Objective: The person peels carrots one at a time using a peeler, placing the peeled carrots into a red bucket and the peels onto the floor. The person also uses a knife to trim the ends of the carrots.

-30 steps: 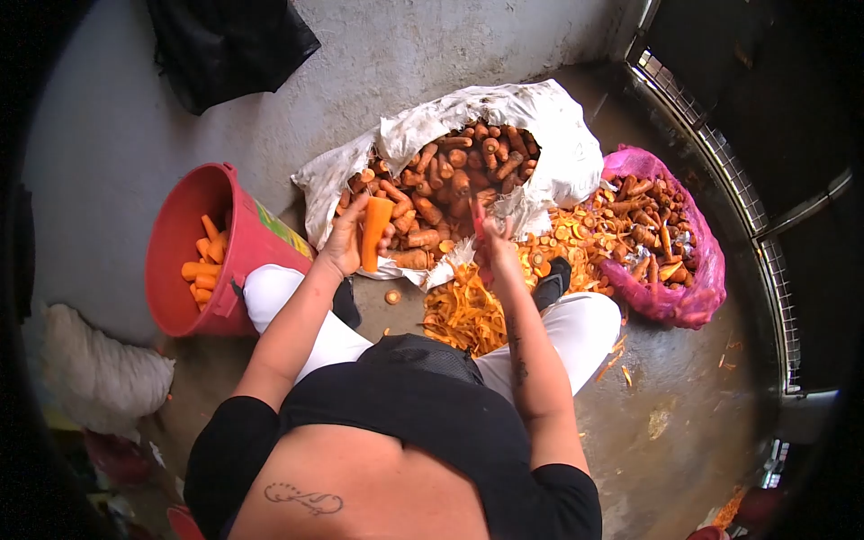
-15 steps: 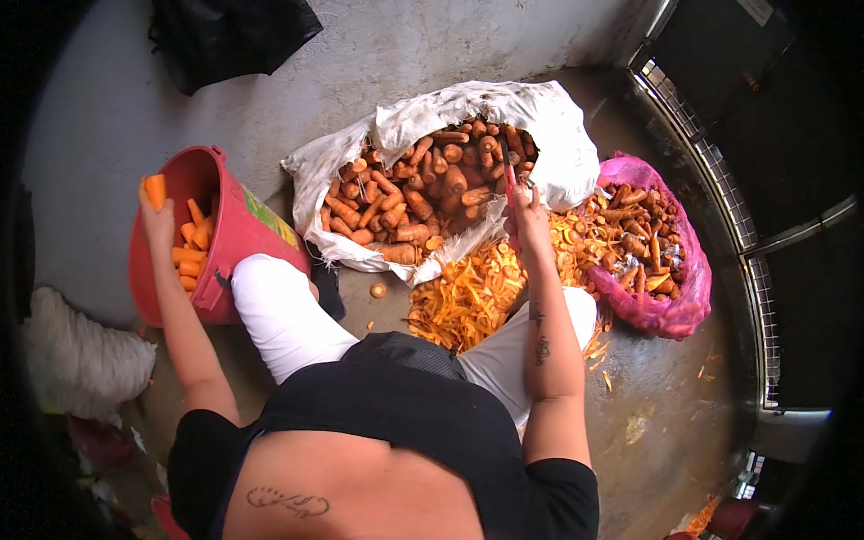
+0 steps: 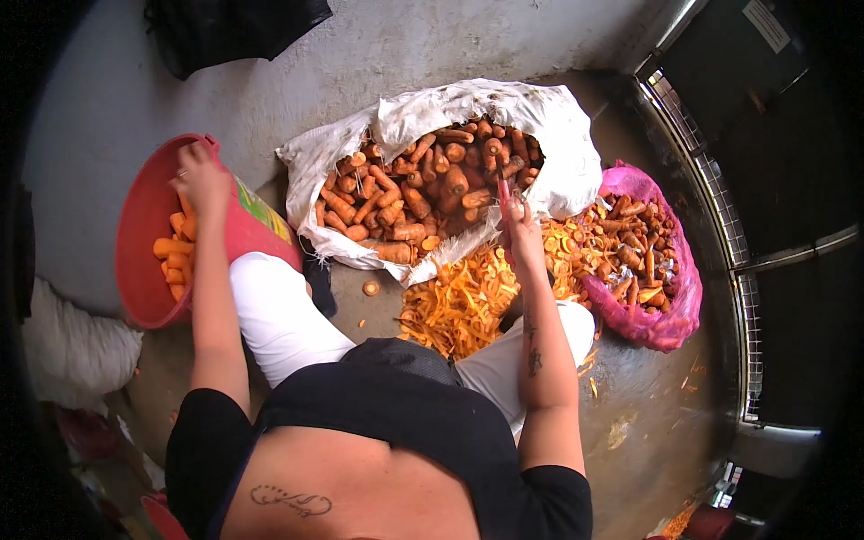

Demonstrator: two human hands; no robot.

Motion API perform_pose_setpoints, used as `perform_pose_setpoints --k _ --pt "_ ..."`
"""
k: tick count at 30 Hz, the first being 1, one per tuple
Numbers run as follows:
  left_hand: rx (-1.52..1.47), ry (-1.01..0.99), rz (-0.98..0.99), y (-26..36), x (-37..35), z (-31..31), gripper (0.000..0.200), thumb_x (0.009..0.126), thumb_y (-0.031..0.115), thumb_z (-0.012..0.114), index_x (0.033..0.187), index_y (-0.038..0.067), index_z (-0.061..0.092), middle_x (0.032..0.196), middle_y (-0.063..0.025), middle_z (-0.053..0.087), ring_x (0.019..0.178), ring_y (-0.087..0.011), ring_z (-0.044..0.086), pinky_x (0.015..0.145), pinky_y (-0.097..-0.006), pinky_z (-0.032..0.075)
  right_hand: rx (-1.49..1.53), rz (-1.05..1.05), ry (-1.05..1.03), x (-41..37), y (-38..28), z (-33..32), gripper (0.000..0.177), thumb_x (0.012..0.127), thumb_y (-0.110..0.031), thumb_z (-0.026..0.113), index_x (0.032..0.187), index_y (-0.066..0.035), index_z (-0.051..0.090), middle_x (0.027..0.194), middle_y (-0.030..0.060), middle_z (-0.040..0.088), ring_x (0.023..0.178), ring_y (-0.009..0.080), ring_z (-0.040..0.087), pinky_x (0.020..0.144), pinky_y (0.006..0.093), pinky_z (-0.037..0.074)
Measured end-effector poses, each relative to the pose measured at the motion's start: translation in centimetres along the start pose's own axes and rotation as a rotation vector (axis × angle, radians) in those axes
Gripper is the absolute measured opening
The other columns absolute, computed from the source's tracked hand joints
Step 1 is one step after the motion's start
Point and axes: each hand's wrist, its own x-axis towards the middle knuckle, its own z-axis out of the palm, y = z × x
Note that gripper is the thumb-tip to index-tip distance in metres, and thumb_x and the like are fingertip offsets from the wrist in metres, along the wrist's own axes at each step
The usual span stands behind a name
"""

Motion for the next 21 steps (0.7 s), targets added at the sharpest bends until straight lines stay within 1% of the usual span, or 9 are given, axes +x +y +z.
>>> perform_pose_setpoints --k 3,5,6,7,8,10,12,16,21 --pt "-0.297 -0.164 0.346 6.1 -0.8 6.9 0.054 0.079 0.008 0.054 0.132 0.007 0.049 0.135 -0.0246 0.042 0.114 -0.0424 0.051 0.098 -0.0491 0.04 0.012 -0.002 -0.045 -0.4 -0.2 1.0 0.046 0.091 -0.047 0.058 0.103 -0.003 0.053 0.061 -0.0025 0.044 0.047 0.0065 0.036 0.045 0.0225 0.028" --pt "-0.551 -0.468 0.515 10.5 -3.0 7.1 0.052 0.082 0.011 0.053 0.133 0.014 0.048 0.129 -0.025 0.045 0.109 -0.0412 0.055 0.092 -0.0485 0.045 0.018 0.004 -0.071 -0.5 0.0 1.4 0.046 0.091 -0.047 0.058 0.102 -0.003 0.054 0.062 -0.0031 0.043 0.047 0.0062 0.034 0.045 0.0218 0.026" --pt "-0.467 -0.774 0.565 12.9 -3.8 5.1 0.052 0.082 0.014 0.055 0.133 0.014 0.047 0.127 -0.0236 0.048 0.105 -0.0403 0.057 0.09 -0.0472 0.047 0.019 0.022 -0.068 -0.7 0.0 1.6 0.046 0.091 -0.047 0.058 0.1 -0.003 0.055 0.062 -0.0035 0.042 0.047 0.006 0.034 0.045 0.0215 0.026" --pt "-0.527 -0.819 0.81 14.7 -4.7 10.9 0.049 0.083 0.021 0.057 0.13 0.012 0.05 0.123 -0.0225 0.053 0.103 -0.0391 0.058 0.087 -0.0471 0.048 -0.054 0.0 -0.12 -1.2 -0.9 1.9 0.046 0.091 -0.048 0.057 0.1 -0.003 0.058 0.058 -0.0044 0.04 0.045 0.0056 0.034 0.045 0.0212 0.026" --pt "-0.383 -1.017 0.977 16.8 -5.2 11.5 0.047 0.081 0.025 0.061 0.122 0.004 0.055 0.114 -0.0228 0.06 0.102 -0.0367 0.06 0.089 -0.0417 0.048 -0.175 0.083 -0.125 -0.6 0.0 1.2 0.045 0.09 -0.048 0.057 0.094 -0.004 0.063 0.055 -0.0042 0.042 0.044 0.0056 0.036 0.043 0.0217 0.025" --pt "-0.326 -1.265 1.017 19.9 -7.1 12.2 0.062 0.086 0.041 0.058 0.136 0.005 0.045 0.134 -0.0175 0.051 0.122 -0.0326 0.049 0.101 -0.039 0.04 -0.379 0.137 -0.144 -0.9 -0.7 1.3 0.046 0.09 -0.048 0.057 0.084 -0.004 0.065 0.051 -0.0031 0.044 0.043 0.0061 0.039 0.042 0.0227 0.026" --pt "-0.411 -1.275 0.936 22.7 -9.1 14.8 0.055 0.088 0.038 0.056 0.134 0.008 0.048 0.135 -0.0132 0.051 0.118 -0.0284 0.053 0.095 -0.0375 0.045 -0.574 0.24 -0.173 -1.6 -1.6 1.3 0.045 0.092 -0.049 0.053 0.079 -0.006 0.06 0.055 -0.0032 0.046 0.043 0.007 0.037 0.043 0.0254 0.027" --pt "-0.78 -1.426 0.581 27.6 -11.6 18.3 0.052 0.088 0.028 0.059 0.132 0.004 0.049 0.129 -0.0184 0.054 0.116 -0.0309 0.054 0.096 -0.0375 0.044 -0.557 0.251 -0.154 -1.4 0.3 -0.2 0.047 0.093 -0.048 0.052 0.074 -0.006 0.057 0.051 -0.0011 0.045 0.042 0.0076 0.039 0.042 0.0248 0.029" --pt "-0.954 -0.98 0.575 35.5 -13.3 18.9 0.066 0.084 0.026 0.063 0.141 0.009 0.035 0.137 -0.0228 0.043 0.124 -0.0362 0.046 0.101 -0.0421 0.04 -0.301 0.26 0.013 -1.4 -0.6 -1.1 0.046 0.093 -0.044 0.055 0.071 -0.004 0.056 0.05 -0.0002 0.046 0.041 0.0071 0.039 0.039 0.0239 0.026"
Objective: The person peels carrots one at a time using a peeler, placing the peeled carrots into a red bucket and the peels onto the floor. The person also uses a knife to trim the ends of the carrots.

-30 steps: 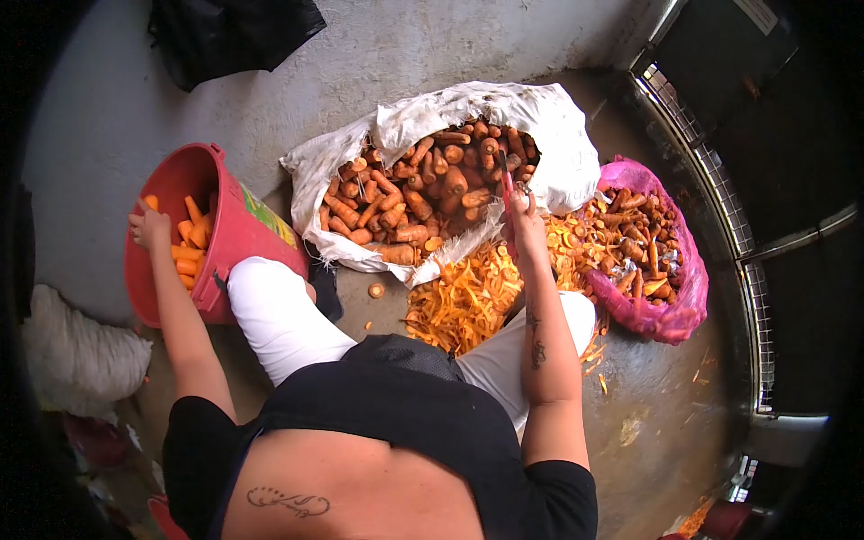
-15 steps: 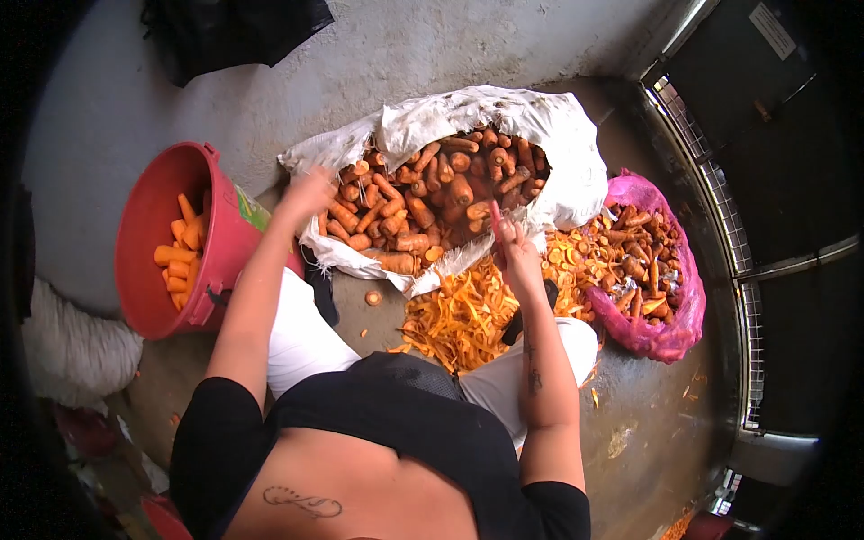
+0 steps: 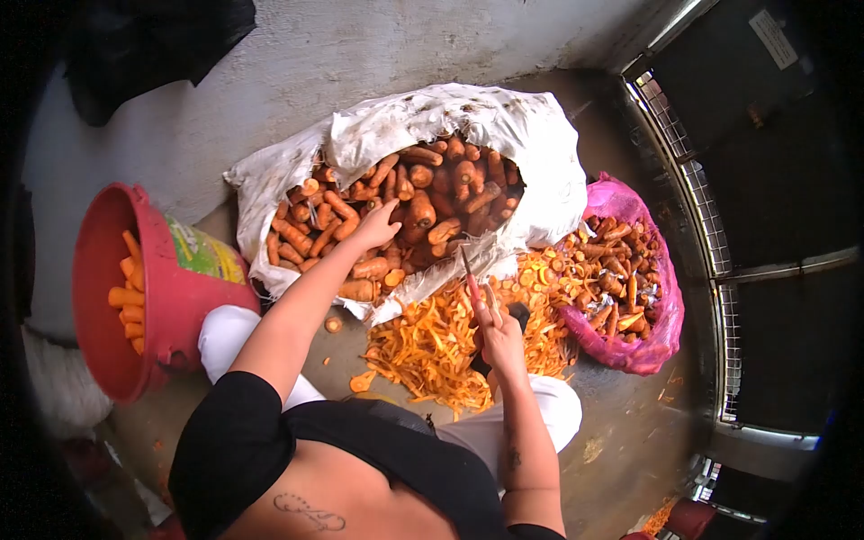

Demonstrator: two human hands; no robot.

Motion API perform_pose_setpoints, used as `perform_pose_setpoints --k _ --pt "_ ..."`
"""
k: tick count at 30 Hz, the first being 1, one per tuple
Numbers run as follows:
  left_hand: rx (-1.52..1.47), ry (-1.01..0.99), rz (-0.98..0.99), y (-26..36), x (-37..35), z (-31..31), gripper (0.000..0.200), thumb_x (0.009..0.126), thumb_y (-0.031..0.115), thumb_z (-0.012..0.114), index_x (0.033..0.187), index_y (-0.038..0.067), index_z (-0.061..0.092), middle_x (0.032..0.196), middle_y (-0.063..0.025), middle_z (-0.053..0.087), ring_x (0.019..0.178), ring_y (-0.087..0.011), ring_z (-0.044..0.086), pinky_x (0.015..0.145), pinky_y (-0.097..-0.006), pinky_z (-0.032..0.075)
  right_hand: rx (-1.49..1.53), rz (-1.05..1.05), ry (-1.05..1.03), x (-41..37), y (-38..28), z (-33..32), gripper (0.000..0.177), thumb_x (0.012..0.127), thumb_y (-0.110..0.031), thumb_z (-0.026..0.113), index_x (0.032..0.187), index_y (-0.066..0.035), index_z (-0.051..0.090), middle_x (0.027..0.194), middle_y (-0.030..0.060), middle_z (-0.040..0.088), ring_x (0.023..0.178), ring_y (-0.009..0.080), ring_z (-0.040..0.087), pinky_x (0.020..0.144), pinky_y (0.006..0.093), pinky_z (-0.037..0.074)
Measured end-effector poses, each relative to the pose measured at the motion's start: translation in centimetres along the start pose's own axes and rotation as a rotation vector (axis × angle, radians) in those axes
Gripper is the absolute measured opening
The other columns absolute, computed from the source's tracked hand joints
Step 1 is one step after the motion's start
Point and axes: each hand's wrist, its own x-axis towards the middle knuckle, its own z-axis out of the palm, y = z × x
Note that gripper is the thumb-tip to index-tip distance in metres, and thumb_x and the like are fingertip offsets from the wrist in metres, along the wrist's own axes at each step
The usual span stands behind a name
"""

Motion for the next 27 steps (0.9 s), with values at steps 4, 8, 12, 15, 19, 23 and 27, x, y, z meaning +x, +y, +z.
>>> perform_pose_setpoints --k 4,8,12,15,19,23,27 --pt "-0.004 0.092 0.022 6.7 5.5 2.2 0.078 0.082 0.042 0.063 0.145 0.013 0.027 0.139 -0.0215 0.041 0.124 -0.0367 0.046 0.1 -0.0449 0.04 0.143 -0.049 0.102 0.4 -0.7 -0.7 0.044 0.095 -0.043 0.051 0.074 -0.004 0.054 0.049 -0.0001 0.044 0.038 0.0074 0.037 0.037 0.0236 0.024" --pt "-0.166 0.132 -0.07 11.8 10.6 3.9 0.091 0.076 0.058 0.064 0.144 0.011 0.028 0.135 -0.0234 0.044 0.123 -0.0353 0.047 0.097 -0.0442 0.043 0.2 -0.003 0.146 0.9 0.1 -1.6 0.041 0.096 -0.039 0.051 0.075 -0.005 0.054 0.05 -0.0002 0.044 0.039 0.007 0.038 0.036 0.0234 0.024" --pt "-0.137 0.115 -0.176 13.5 14.5 5.3 0.079 0.078 0.057 0.064 0.134 0.007 0.04 0.126 -0.021 0.05 0.116 -0.0346 0.052 0.092 -0.0425 0.047 0.252 0.045 0.162 0.8 -0.2 -2.0 0.041 0.094 -0.041 0.054 0.075 -0.005 0.055 0.055 -0.0007 0.047 0.044 0.0079 0.04 0.041 0.0232 0.027" --pt "-0.108 0.107 -0.185 12.8 16.1 5.7 0.058 0.08 0.047 0.065 0.112 0.001 0.058 0.118 -0.0199 0.057 0.108 -0.0329 0.058 0.087 -0.043 0.05 0.279 0.031 0.153 1.0 -0.1 -2.1 0.041 0.095 -0.039 0.053 0.074 -0.004 0.054 0.055 -0.0008 0.046 0.044 0.0082 0.04 0.041 0.0238 0.027" --pt "-0.357 -0.021 -0.264 10.6 17.5 4.4 0.045 0.08 0.037 0.064 0.097 -0.004 0.063 0.097 -0.0189 0.066 0.087 -0.0294 0.066 0.07 -0.0421 0.056 0.269 0.018 0.157 0.9 -0.5 -2.0 0.039 0.096 -0.037 0.052 0.075 -0.004 0.053 0.053 -0.0023 0.042 0.044 0.0074 0.037 0.042 0.0237 0.025" --pt "-1.338 -0.223 -0.379 8.9 13.1 1.3 0.037 0.092 0.027 0.053 0.116 -0.001 0.052 0.106 -0.0166 0.06 0.086 -0.0249 0.064 0.068 -0.0378 0.058 0.233 -0.001 0.14 0.8 -0.4 -2.2 0.04 0.096 -0.04 0.052 0.076 -0.005 0.055 0.053 -0.0027 0.043 0.044 0.0063 0.038 0.041 0.0231 0.025" --pt "-1.61 -0.537 -0.133 7.1 6.7 -1.8 0.05 0.088 0.03 0.051 0.122 -0.007 0.047 0.105 -0.0208 0.061 0.09 -0.0275 0.064 0.077 -0.0373 0.058 0.238 -0.072 0.152 0.7 -0.7 -1.9 0.04 0.096 -0.04 0.052 0.077 -0.005 0.054 0.055 -0.0028 0.044 0.045 0.0056 0.039 0.042 0.0226 0.027"
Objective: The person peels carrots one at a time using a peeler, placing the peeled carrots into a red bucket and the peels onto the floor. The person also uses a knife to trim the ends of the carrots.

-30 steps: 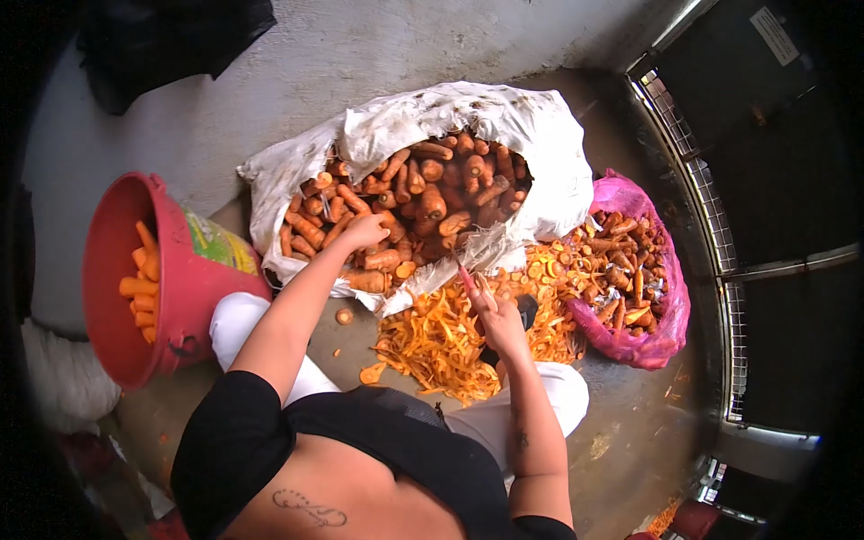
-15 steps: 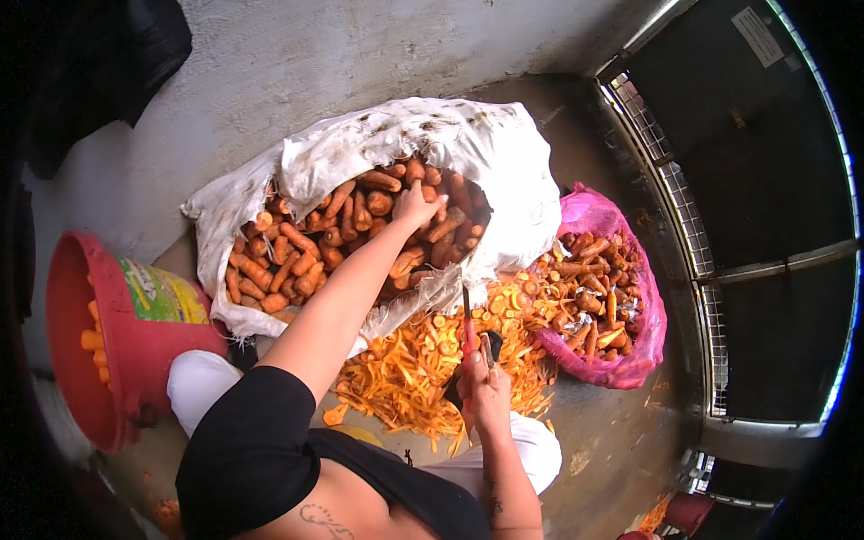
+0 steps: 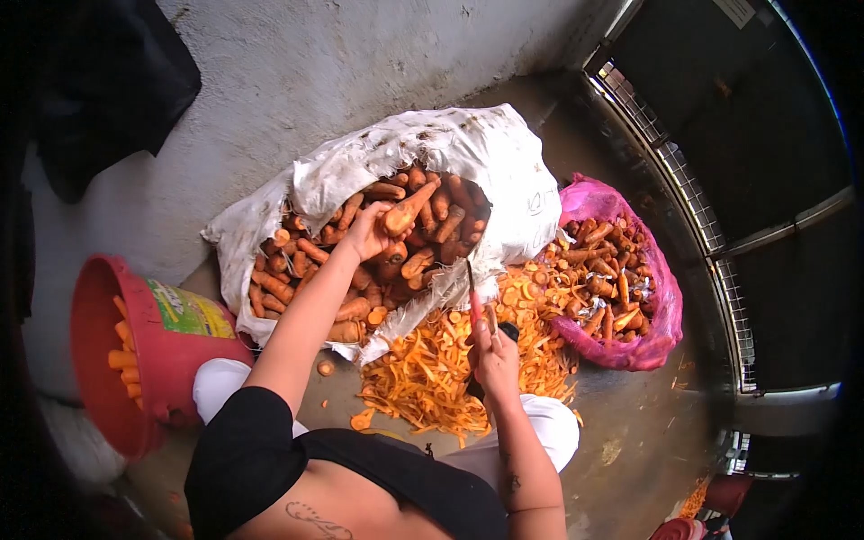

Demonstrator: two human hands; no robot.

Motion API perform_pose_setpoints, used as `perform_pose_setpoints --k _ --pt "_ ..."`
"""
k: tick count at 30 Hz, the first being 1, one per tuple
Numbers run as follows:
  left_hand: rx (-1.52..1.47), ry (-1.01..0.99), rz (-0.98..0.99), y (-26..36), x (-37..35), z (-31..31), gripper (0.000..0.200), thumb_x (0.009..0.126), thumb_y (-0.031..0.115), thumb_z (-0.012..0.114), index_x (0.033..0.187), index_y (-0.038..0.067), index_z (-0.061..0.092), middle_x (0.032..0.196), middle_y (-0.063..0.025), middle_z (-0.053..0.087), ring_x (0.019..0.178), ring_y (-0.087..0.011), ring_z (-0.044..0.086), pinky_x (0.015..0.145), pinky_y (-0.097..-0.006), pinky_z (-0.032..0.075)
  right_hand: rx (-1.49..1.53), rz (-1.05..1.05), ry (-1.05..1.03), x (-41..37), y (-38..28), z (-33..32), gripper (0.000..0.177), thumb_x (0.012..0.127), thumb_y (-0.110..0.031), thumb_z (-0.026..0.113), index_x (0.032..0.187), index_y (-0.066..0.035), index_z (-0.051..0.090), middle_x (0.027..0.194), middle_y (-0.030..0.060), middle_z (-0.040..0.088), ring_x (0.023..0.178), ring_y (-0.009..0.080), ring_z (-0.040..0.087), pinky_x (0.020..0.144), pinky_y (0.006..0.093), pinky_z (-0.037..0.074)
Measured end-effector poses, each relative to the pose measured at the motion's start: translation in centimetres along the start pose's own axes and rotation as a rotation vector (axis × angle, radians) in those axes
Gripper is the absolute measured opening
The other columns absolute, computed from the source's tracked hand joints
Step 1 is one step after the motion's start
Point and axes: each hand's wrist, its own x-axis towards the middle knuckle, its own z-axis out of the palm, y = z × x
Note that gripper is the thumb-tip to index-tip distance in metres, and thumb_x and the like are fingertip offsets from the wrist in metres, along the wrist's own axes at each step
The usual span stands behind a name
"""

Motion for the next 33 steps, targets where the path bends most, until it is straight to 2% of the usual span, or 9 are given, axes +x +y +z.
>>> perform_pose_setpoints --k 3,9,13,18,21,23,25,30,33 --pt "0.077 -0.195 0.047 1.1 -6.4 3.4 0.055 0.086 0.029 0.053 0.129 -0.003 0.043 0.108 -0.0188 0.06 0.092 -0.0268 0.064 0.08 -0.0381 0.056 0.099 -0.199 0.009 0.7 1.4 0.1 0.039 0.098 -0.038 0.048 0.077 -0.005 0.049 0.058 -0.0027 0.043 0.045 0.0056 0.037 0.043 0.0223 0.029" --pt "0.15 -0.275 0.022 3.7 -16.2 10.1 0.056 0.096 0.043 0.046 0.134 0.003 0.039 0.111 -0.0113 0.06 0.099 -0.0211 0.063 0.078 -0.0347 0.057 0.071 -0.352 0.044 0.8 1.0 1.9 0.044 0.099 -0.031 0.048 0.126 0.002 0.053 0.058 -0.0017 0.045 0.047 0.005 0.039 0.044 0.0224 0.033" --pt "0.245 -0.074 0.085 2.1 -20.9 10.9 0.053 0.098 0.043 0.043 0.131 0.002 0.042 0.106 -0.0124 0.06 0.096 -0.0215 0.063 0.075 -0.0328 0.057 -0.044 -0.519 -0.001 1.1 1.7 3.9 0.038 0.098 -0.033 0.049 0.087 0.002 0.06 0.058 -0.0031 0.045 0.051 0.0042 0.039 0.046 0.0228 0.031" --pt "-0.137 0.136 -0.016 -0.5 -25.2 9.1 0.051 0.098 0.038 0.041 0.127 -0.004 0.044 0.098 -0.0165 0.06 0.077 -0.0227 0.063 0.061 -0.0283 0.059 -0.176 -0.555 -0.029 0.3 0.9 5.9 0.041 0.099 -0.036 0.046 0.088 0.0 0.061 0.059 -0.0021 0.049 0.051 0.0054 0.044 0.046 0.0229 0.035" --pt "-0.198 -0.02 -0.05 -1.4 -25.6 7.5 0.054 0.097 0.039 0.041 0.129 -0.005 0.045 0.098 -0.0172 0.059 0.074 -0.0193 0.062 0.056 -0.0235 0.058 -0.093 -0.393 -0.168 1.0 1.1 6.6 0.048 0.099 -0.041 0.043 0.129 -0.004 0.052 0.06 -0.0016 0.048 0.049 0.0051 0.04 0.045 0.023 0.032" --pt "-0.267 -0.069 -0.098 -2.1 -25.2 6.3 0.055 0.096 0.041 0.042 0.129 -0.003 0.045 0.097 -0.0167 0.059 0.073 -0.019 0.061 0.056 -0.0234 0.057 -0.014 -0.341 -0.227 0.8 1.2 7.1 0.047 0.098 -0.043 0.044 0.124 -0.005 0.053 0.059 -0.0018 0.046 0.049 0.0051 0.039 0.045 0.0229 0.03" --pt "-0.257 -0.074 -0.055 -2.6 -25.0 6.1 0.054 0.096 0.042 0.043 0.129 -0.001 0.044 0.097 -0.0161 0.058 0.072 -0.0197 0.061 0.054 -0.0236 0.055 0.081 -0.439 -0.185 0.4 1.1 8.6 0.048 0.096 -0.047 0.047 0.098 -0.002 0.065 0.058 -0.0023 0.045 0.05 0.0057 0.039 0.047 0.0226 0.03" --pt "-0.041 -0.037 -0.018 -2.5 -25.0 8.2 0.05 0.099 0.042 0.037 0.13 0.003 0.043 0.104 -0.0164 0.06 0.082 -0.023 0.064 0.062 -0.0283 0.054 0.083 -0.262 -0.244 1.6 0.8 9.0 0.055 0.092 -0.056 0.047 0.101 -0.004 0.062 0.054 -0.0024 0.041 0.045 0.0069 0.035 0.044 0.0241 0.026" --pt "0.166 -0.064 0.089 -3.1 -24.7 9.2 0.048 0.1 0.04 0.036 0.136 0.008 0.036 0.122 -0.0112 0.054 0.105 -0.0226 0.06 0.081 -0.036 0.054 0.21 -0.286 -0.253 1.3 0.0 9.9 0.053 0.09 -0.054 0.054 0.097 -0.003 0.066 0.05 -0.0035 0.04 0.043 0.0062 0.036 0.043 0.024 0.026"
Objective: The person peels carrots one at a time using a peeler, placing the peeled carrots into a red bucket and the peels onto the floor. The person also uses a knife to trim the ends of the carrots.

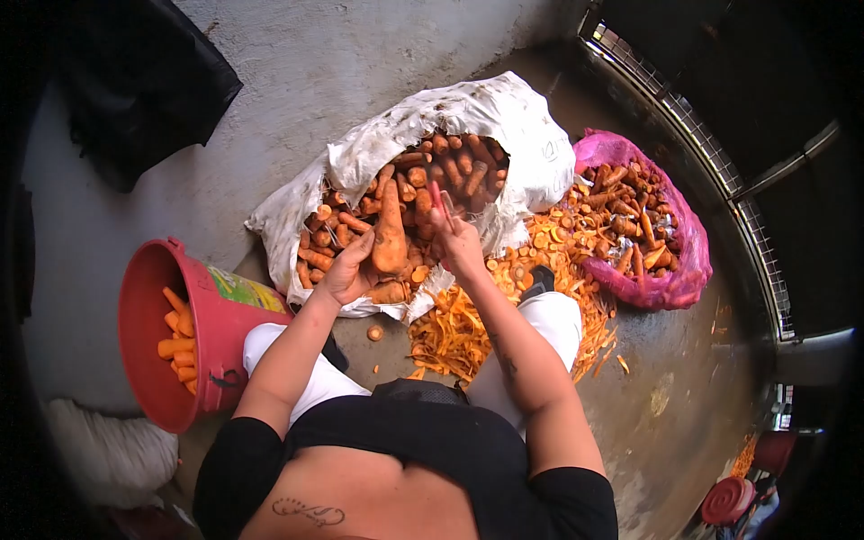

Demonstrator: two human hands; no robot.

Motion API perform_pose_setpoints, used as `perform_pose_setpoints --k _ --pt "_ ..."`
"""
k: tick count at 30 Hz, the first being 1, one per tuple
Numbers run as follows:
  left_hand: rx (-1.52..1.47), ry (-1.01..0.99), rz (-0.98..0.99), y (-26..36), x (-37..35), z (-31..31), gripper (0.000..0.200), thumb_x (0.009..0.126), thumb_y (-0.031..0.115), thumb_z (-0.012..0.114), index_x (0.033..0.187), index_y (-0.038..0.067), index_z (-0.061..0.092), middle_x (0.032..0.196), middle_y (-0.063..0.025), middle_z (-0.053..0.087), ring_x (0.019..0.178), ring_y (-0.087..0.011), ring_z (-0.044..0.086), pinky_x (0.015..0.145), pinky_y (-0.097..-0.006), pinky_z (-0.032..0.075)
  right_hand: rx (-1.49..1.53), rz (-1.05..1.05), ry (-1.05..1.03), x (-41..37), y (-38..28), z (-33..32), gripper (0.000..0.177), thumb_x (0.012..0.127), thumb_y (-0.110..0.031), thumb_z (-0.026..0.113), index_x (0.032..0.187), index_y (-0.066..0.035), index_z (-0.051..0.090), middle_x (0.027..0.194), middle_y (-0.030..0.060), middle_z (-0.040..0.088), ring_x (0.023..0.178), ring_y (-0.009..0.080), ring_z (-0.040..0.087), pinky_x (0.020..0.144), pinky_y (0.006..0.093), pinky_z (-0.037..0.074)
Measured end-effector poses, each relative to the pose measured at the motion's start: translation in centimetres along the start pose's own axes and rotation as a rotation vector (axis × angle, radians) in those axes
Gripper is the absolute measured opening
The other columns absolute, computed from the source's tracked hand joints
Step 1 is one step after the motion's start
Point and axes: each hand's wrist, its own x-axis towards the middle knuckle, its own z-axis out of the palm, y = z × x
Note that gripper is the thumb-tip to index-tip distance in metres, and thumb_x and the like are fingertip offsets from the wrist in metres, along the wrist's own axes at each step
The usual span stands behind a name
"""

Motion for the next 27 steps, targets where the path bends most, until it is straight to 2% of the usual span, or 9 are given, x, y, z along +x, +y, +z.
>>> perform_pose_setpoints --k 4,6,8,13,14,17,21,22,27 --pt "0.025 -0.045 -0.045 -0.4 0.0 0.1 0.052 0.099 0.043 0.038 0.14 0.012 0.031 0.13 -0.0096 0.048 0.118 -0.0244 0.052 0.091 -0.0487 0.05 -0.146 0.019 0.027 1.0 -0.3 -0.5 0.051 0.091 -0.051 0.055 0.093 -0.002 0.067 0.047 -0.005 0.038 0.039 0.0059 0.031 0.041 0.0239 0.024" --pt "-0.167 -0.04 -0.068 -0.8 0.5 0.2 0.056 0.097 0.052 0.033 0.139 0.014 0.032 0.133 -0.0122 0.045 0.12 -0.0282 0.05 0.093 -0.06 0.045 -0.085 0.04 0.065 0.6 -1.6 -0.5 0.047 0.089 -0.051 0.059 0.071 -0.007 0.057 0.048 -0.0042 0.04 0.04 0.0061 0.036 0.04 0.0231 0.027" --pt "-0.283 -0.077 -0.102 -1.3 0.5 0.0 0.06 0.096 0.057 0.029 0.139 0.015 0.033 0.134 -0.013 0.045 0.121 -0.0295 0.05 0.095 -0.0617 0.042 -0.112 0.035 0.091 1.2 -0.6 -0.9 0.052 0.089 -0.048 0.061 0.062 -0.004 0.054 0.049 -0.0007 0.043 0.045 0.0077 0.04 0.043 0.0255 0.032" --pt "-0.311 0.09 -0.075 -2.9 1.7 -1.7 0.075 0.09 0.069 0.027 0.136 0.01 0.036 0.137 -0.0153 0.043 0.125 -0.0349 0.045 0.101 -0.0617 0.035 -0.457 -0.056 0.128 1.2 1.4 -0.5 0.043 0.093 -0.04 0.056 0.082 0.0 0.067 0.055 -0.0036 0.046 0.051 0.0047 0.041 0.046 0.0243 0.03" --pt "-0.296 0.031 -0.097 -2.7 2.1 -2.1 0.074 0.087 0.07 0.037 0.132 0.012 0.041 0.133 -0.0126 0.048 0.123 -0.0292 0.048 0.1 -0.0512 0.04 -0.465 -0.071 0.113 1.1 1.6 -0.4 0.043 0.093 -0.04 0.056 0.082 0.0 0.066 0.055 -0.0034 0.047 0.051 0.0047 0.042 0.046 0.0243 0.031" --pt "0.442 0.187 -0.099 -2.2 2.3 -1.8 0.075 0.082 0.069 0.051 0.133 0.015 0.04 0.124 -0.0087 0.056 0.115 -0.0248 0.055 0.093 -0.0402 0.046 -0.503 -0.209 0.043 0.5 1.2 -0.3 0.035 0.092 -0.034 0.058 0.089 0.0 0.066 0.06 0.0047 0.053 0.056 0.0117 0.05 0.053 0.0286 0.039" --pt "1.378 0.476 0.091 -1.3 2.6 -0.8 0.049 0.082 0.051 0.065 0.106 0.01 0.054 0.09 -0.0092 0.064 0.084 -0.0246 0.064 0.077 -0.0357 0.048 -0.593 -0.365 -0.038 -1.0 0.0 -0.4 0.029 0.087 -0.03 0.059 0.102 -0.007 0.066 0.075 0.0198 0.063 0.069 0.0307 0.065 0.062 0.0387 0.048" --pt "1.405 0.524 0.192 -1.2 2.5 -1.3 0.032 0.079 0.032 0.068 0.095 0.008 0.054 0.086 -0.0125 0.063 0.083 -0.0293 0.063 0.075 -0.0398 0.047 -0.651 -0.36 -0.06 -1.1 0.3 -0.5 0.029 0.087 -0.03 0.058 0.105 -0.008 0.065 0.077 0.0202 0.063 0.071 0.033 0.065 0.063 0.0396 0.049" --pt "1.874 0.588 0.292 0.9 1.9 -1.9 0.036 0.075 0.026 0.071 0.103 0.008 0.057 0.093 -0.0126 0.064 0.089 -0.0316 0.061 0.078 -0.0446 0.043 -0.737 -0.298 -0.108 -2.1 1.3 0.1 0.031 0.088 -0.032 0.056 0.112 -0.013 0.064 0.082 0.0197 0.064 0.076 0.0387 0.062 0.064 0.0424 0.049"
